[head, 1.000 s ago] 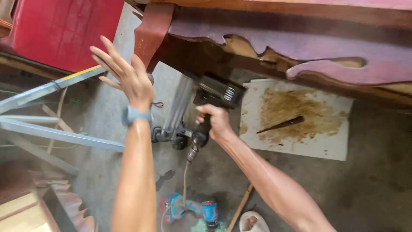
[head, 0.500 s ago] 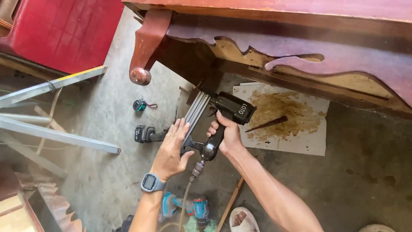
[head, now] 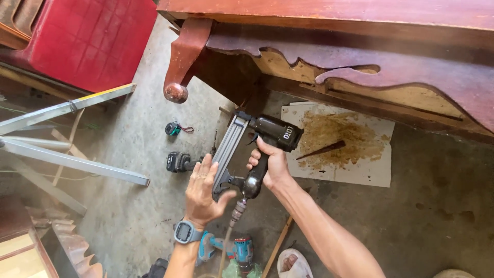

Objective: Applying glue to a wooden component and securing it to a furniture frame using a pneumatic nail gun.

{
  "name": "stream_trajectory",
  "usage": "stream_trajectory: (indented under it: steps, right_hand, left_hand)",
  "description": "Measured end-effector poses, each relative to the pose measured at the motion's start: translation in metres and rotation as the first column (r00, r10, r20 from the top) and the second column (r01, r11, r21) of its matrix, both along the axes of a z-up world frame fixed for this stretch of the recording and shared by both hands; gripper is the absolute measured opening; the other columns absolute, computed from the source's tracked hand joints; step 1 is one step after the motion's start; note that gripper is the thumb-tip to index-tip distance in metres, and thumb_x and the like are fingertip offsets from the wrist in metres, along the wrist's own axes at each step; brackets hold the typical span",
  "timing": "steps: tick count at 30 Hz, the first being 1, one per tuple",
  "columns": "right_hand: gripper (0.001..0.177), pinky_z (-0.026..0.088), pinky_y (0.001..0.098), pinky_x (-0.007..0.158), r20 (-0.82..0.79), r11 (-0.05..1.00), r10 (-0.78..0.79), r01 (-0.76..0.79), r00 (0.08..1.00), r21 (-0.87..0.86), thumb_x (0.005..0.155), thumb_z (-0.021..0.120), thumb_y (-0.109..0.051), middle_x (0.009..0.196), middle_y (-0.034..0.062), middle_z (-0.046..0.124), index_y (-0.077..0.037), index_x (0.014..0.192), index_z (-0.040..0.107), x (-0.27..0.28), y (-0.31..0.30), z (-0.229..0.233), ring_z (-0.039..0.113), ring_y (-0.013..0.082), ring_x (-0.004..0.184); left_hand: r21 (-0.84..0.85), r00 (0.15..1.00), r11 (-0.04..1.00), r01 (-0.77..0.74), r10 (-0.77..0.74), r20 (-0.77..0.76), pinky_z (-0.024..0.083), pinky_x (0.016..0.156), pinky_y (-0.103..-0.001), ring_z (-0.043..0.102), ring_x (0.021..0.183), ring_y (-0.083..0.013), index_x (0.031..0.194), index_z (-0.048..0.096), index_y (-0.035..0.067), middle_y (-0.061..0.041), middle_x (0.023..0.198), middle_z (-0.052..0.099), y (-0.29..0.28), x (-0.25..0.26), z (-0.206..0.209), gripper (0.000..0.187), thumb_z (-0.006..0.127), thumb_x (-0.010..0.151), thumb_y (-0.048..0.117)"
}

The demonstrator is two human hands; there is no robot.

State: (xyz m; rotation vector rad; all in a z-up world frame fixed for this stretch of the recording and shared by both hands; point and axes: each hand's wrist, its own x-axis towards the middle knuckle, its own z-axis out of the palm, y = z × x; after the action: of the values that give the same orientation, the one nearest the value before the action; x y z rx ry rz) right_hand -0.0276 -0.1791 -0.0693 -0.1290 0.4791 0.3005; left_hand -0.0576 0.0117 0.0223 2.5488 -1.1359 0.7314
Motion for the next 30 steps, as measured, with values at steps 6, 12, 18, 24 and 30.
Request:
stream_trajectory:
  steps: [6,12,18,24,30]
  right_hand:
    - [0.031,0.051,0.0347,0.056,-0.010,0.994,0.100,-0.101,0.995,-0.039,0.096,0.071,-0.027,0.060,-0.0011,0.042,-0.015,0.075,0.051,-0.009,0.007,-0.004,0.049,0.0146,0.051]
    - [0.022,0.044,0.0297,0.048,-0.010,0.989,0.143,-0.143,0.990,-0.027,0.098,0.065,-0.020,0.059,-0.0003,0.044,-0.014,0.085,0.048,-0.013,-0.001,-0.003,0.045,0.0125,0.048]
    - [0.017,0.043,0.0281,0.048,0.023,0.989,0.133,-0.132,0.991,-0.060,0.097,0.064,-0.018,0.059,-0.0009,0.042,-0.013,0.087,0.051,-0.005,-0.010,0.001,0.043,0.0115,0.048]
    - [0.019,0.043,0.0317,0.050,-0.005,0.987,0.009,-0.010,1.000,-0.162,0.093,0.068,-0.015,0.059,0.0030,0.044,-0.009,0.081,0.055,0.028,-0.011,-0.018,0.045,0.0152,0.048]
    - [0.032,0.044,0.0358,0.048,0.049,0.929,-0.058,0.072,0.997,-0.364,0.082,0.076,-0.010,0.053,0.0058,0.048,-0.007,0.061,0.053,0.100,-0.007,-0.034,0.047,0.0187,0.044]
  left_hand:
    - [0.111,0.987,0.981,0.158,-0.158,-0.012,0.029,0.121,-0.059,0.050,0.141,-0.0331,0.145,0.055,0.007,-0.017,0.151,0.055,-0.002,-0.003,0.000,0.074,0.025,0.104,0.060]
    - [0.168,0.906,0.909,0.380,-0.329,-0.267,0.038,0.117,-0.063,0.072,0.113,-0.0391,0.136,0.055,-0.006,-0.023,0.116,0.073,-0.004,-0.006,-0.002,0.069,0.022,0.110,0.049]
    - [0.059,0.872,0.904,0.424,-0.391,-0.294,0.046,0.109,-0.061,0.073,0.092,-0.0377,0.113,0.064,-0.009,-0.019,0.096,0.071,-0.018,0.013,-0.003,0.067,0.023,0.111,0.044]
    - [0.115,0.937,0.949,0.294,-0.263,-0.229,0.010,0.125,-0.064,0.053,0.141,-0.0420,0.138,0.058,0.000,-0.020,0.143,0.061,0.002,0.082,-0.014,0.056,0.044,0.101,0.040]
    - [-0.419,0.944,0.874,-0.245,0.116,-0.309,0.021,0.142,-0.045,0.020,0.166,-0.0338,0.162,0.015,0.005,-0.020,0.173,0.016,-0.003,0.259,0.011,0.050,0.029,0.119,0.025]
